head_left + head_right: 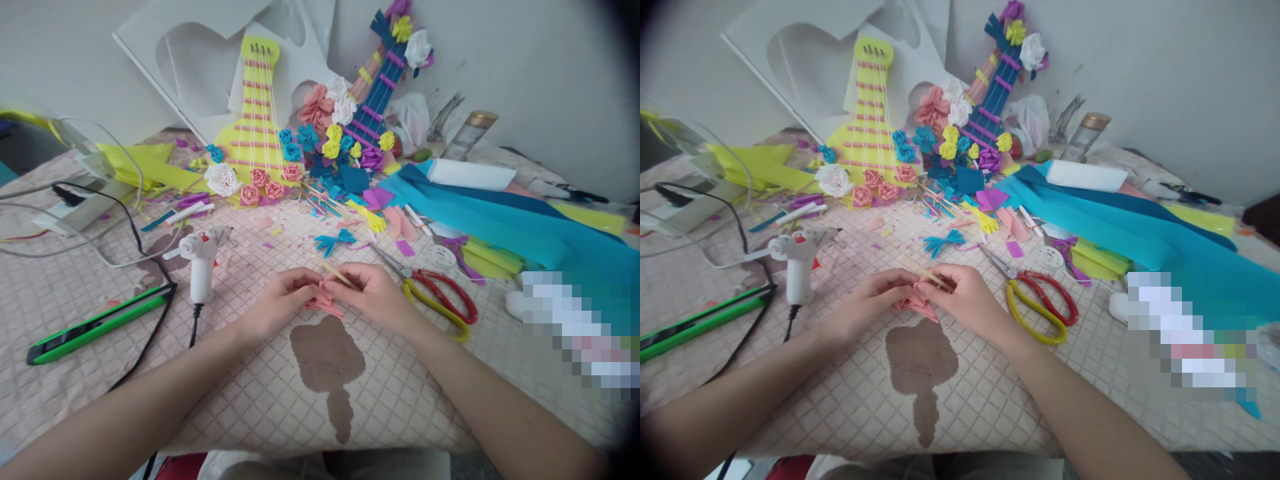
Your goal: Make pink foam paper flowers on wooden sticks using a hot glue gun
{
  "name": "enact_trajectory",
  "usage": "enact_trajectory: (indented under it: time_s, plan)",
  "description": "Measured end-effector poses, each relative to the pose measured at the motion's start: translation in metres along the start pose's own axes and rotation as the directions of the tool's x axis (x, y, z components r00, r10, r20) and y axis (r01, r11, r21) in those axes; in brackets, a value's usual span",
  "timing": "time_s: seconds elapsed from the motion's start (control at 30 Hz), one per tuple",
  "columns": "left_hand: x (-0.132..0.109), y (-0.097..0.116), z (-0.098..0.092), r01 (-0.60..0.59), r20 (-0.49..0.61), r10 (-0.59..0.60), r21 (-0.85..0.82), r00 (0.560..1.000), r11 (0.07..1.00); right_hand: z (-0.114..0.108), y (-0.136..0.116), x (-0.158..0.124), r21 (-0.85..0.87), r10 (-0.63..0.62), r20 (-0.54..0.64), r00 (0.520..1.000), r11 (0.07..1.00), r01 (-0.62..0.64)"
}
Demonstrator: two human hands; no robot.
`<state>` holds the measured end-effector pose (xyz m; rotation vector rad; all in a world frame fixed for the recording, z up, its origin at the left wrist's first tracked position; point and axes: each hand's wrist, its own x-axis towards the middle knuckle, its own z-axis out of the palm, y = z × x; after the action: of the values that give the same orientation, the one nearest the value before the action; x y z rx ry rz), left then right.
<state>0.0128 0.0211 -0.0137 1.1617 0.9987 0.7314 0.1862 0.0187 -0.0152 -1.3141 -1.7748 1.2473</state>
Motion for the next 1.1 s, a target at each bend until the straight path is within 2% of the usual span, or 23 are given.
enact_trajectory:
  time_s: [0.27, 0.4, 0.6, 0.83, 0.93, 1.1]
  plan:
    - [0.0, -0.003, -0.001, -0.023, -0.017, 0.023, 0.009, 1.0, 1.0, -0.001, 0.005, 0.002, 0.057, 0.018, -0.012, 1.0, 0.998, -0.017]
    - [0.001, -0.006, -0.003, -0.037, -0.018, 0.036, -0.009, 0.999, 0.999, -0.002, 0.002, 0.002, 0.148, 0.028, 0.031, 0.999, 0.988, -0.032]
    - [0.002, -0.011, -0.006, -0.055, -0.029, 0.053, -0.092, 0.998, 0.994, -0.006, -0.001, 0.0, 0.016, 0.055, 0.056, 0.997, 0.998, -0.056]
    - [0.003, -0.01, -0.006, 0.107, 0.113, -0.079, -0.272, 0.99, 0.956, -0.009, 0.005, 0.002, 0.094, 0.074, 0.158, 0.985, 0.992, -0.089]
    - [0.003, -0.008, -0.005, 0.124, 0.107, -0.095, -0.317, 0.99, 0.94, -0.009, 0.007, 0.003, 0.122, 0.072, 0.181, 0.981, 0.988, -0.095]
    - [0.003, -0.008, -0.007, 0.088, 0.097, -0.069, -0.217, 0.993, 0.972, -0.009, 0.007, 0.003, 0.087, 0.062, 0.194, 0.979, 0.993, -0.08]
